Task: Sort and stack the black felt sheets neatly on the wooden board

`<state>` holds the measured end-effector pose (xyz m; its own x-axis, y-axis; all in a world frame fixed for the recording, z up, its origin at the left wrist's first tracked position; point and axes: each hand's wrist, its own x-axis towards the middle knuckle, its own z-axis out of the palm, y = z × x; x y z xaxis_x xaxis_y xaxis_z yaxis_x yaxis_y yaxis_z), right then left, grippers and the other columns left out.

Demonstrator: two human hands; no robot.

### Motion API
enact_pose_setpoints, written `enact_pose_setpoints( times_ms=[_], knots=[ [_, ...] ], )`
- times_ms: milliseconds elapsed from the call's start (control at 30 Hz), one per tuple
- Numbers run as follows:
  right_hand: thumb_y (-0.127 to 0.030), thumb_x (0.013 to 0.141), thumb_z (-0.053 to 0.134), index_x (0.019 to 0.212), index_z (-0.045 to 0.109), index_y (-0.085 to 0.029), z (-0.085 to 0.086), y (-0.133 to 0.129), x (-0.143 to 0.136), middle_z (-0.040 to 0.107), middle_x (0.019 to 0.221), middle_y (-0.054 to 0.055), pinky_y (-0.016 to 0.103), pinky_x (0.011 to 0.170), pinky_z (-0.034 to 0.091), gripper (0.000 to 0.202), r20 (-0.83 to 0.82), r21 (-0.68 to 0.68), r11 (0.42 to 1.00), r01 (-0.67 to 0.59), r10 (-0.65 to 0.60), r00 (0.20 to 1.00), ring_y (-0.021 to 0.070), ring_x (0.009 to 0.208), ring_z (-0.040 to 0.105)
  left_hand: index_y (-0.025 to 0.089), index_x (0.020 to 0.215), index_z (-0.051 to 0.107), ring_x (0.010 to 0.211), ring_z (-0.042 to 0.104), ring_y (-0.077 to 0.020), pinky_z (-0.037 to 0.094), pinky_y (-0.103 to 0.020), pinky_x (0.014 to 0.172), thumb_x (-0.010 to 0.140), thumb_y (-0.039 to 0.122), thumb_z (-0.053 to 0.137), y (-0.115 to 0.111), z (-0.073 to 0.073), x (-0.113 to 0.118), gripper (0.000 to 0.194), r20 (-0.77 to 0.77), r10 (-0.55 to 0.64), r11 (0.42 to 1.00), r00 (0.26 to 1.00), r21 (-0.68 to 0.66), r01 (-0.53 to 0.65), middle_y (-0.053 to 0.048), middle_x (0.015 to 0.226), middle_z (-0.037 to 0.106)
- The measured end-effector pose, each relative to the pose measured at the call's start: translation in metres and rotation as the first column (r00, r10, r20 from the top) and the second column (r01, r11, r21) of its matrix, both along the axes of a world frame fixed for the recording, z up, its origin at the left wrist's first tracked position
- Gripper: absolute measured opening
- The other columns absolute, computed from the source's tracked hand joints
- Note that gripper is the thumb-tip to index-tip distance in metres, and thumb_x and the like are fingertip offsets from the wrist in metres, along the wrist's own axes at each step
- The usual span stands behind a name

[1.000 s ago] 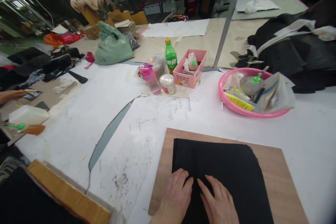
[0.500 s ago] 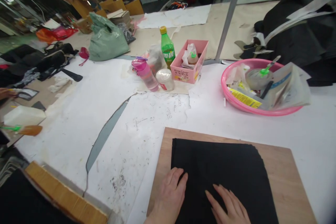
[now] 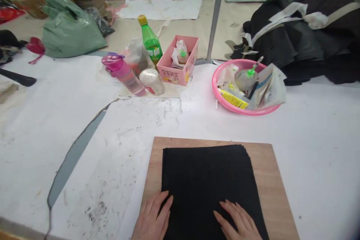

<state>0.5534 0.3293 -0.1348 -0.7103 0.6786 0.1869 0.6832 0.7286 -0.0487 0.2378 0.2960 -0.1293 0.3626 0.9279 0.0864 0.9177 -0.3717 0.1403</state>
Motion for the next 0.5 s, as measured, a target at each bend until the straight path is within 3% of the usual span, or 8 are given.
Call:
enact_pose_setpoints(
  times_ms=[100, 233, 400, 500],
  knots=[
    [-0.029, 0.088, 0.05, 0.115, 0.064, -0.032, 0.005, 0.002, 0.008, 0.067, 0.111, 0.002, 0.026, 0.08, 0.054, 0.031, -0.014, -0.071, 0.995, 0.068, -0.069, 0.998, 0.0166, 0.102, 0.064, 0.021, 0.117, 0.061, 0.104, 0.062, -0.023, 0.058, -0.035, 0.083, 0.088, 0.017, 0.048, -0.002, 0.001, -0.005, 0.032, 0.022, 0.022, 1.0, 1.0, -0.003, -0.022, -0.009, 0.114, 0.065],
    [-0.029, 0.09, 0.049, 0.124, 0.058, -0.029, 0.008, 0.016, 0.006, 0.06, 0.125, 0.006, 0.03, 0.088, 0.052, 0.035, 0.006, -0.186, 0.953, 0.239, -0.242, 0.97, 0.0187, 0.112, 0.058, 0.019, 0.122, 0.058, 0.11, 0.059, -0.0265, 0.056, -0.043, 0.087, 0.087, 0.018, 0.051, 0.013, -0.001, 0.004, 0.035, 0.036, 0.07, 0.997, 0.997, -0.041, -0.069, -0.011, 0.117, 0.062],
    [-0.036, 0.092, 0.046, 0.124, 0.059, -0.031, 0.002, 0.009, 0.019, 0.061, 0.121, 0.004, 0.027, 0.082, 0.054, 0.035, -0.01, -0.153, 0.971, 0.182, -0.185, 0.983, 0.018, 0.108, 0.06, 0.018, 0.116, 0.061, 0.1, 0.063, -0.0224, 0.059, -0.035, 0.08, 0.088, 0.015, 0.046, 0.005, -0.002, -0.002, 0.032, 0.051, -0.001, 1.0, 0.999, -0.002, 0.001, -0.01, 0.111, 0.065],
    [-0.04, 0.092, 0.045, 0.125, 0.059, -0.029, -0.005, 0.007, 0.026, 0.061, 0.123, 0.005, 0.027, 0.084, 0.052, 0.038, -0.052, -0.149, 0.973, 0.173, -0.183, 0.982, 0.0184, 0.108, 0.059, 0.019, 0.112, 0.062, 0.103, 0.061, -0.0223, 0.058, -0.035, 0.084, 0.087, 0.011, 0.047, 0.004, 0.007, -0.002, 0.03, 0.097, 0.049, 0.998, 0.994, -0.034, -0.046, -0.009, 0.11, 0.064]
  ],
)
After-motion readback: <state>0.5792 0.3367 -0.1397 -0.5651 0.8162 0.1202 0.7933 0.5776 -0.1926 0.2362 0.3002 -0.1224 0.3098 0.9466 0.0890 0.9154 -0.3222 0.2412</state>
